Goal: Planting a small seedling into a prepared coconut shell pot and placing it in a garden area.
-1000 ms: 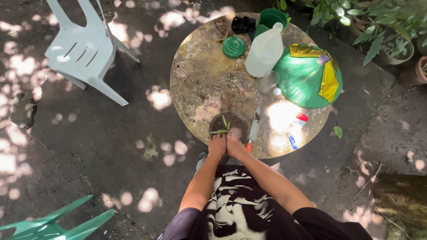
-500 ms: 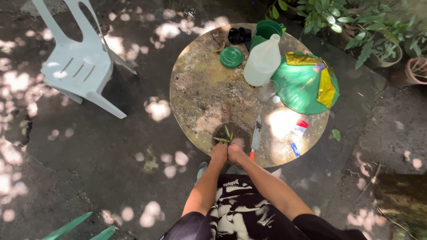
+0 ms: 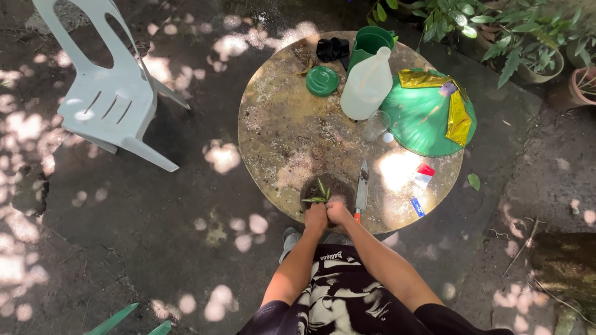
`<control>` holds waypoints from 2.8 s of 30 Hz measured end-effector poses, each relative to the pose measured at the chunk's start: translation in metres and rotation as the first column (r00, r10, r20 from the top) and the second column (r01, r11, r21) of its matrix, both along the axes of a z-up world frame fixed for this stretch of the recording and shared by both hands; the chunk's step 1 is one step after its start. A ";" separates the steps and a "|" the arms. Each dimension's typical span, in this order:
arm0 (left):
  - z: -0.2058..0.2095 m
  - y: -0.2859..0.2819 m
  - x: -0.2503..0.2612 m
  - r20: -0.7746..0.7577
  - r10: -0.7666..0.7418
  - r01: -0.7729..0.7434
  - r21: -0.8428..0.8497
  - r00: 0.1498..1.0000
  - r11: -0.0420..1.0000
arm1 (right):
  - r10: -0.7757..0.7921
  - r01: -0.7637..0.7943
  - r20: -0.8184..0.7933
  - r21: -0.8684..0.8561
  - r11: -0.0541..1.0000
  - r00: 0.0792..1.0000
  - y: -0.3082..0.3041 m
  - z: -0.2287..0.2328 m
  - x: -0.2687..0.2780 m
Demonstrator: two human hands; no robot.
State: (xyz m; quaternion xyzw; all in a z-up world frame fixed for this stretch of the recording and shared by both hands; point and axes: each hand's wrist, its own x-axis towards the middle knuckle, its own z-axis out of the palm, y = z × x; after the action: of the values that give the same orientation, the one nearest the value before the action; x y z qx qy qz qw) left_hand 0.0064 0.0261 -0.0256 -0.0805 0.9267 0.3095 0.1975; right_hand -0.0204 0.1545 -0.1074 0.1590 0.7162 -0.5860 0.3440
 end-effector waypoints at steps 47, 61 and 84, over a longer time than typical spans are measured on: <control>0.111 0.081 0.026 -0.073 0.853 -0.746 0.450 0.517 0.490 | 0.499 -0.510 -0.460 0.111 0.853 0.734 0.062 0.156 -0.035; 0.098 0.073 0.009 -0.219 0.825 -0.677 0.481 0.522 0.556 | 0.502 -0.379 -0.638 0.332 0.864 0.584 0.053 0.150 -0.048; 0.045 0.061 0.004 0.096 0.863 -0.626 0.728 0.496 0.279 | 0.375 -0.429 -0.390 -0.059 0.901 0.841 0.062 0.105 -0.058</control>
State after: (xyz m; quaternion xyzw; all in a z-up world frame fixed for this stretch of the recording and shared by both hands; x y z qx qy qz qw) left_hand 0.0102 0.0876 0.0190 -0.3813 0.6059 0.6891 -0.1124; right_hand -0.0788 0.2160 -0.0021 -0.1331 0.7410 -0.5700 0.3292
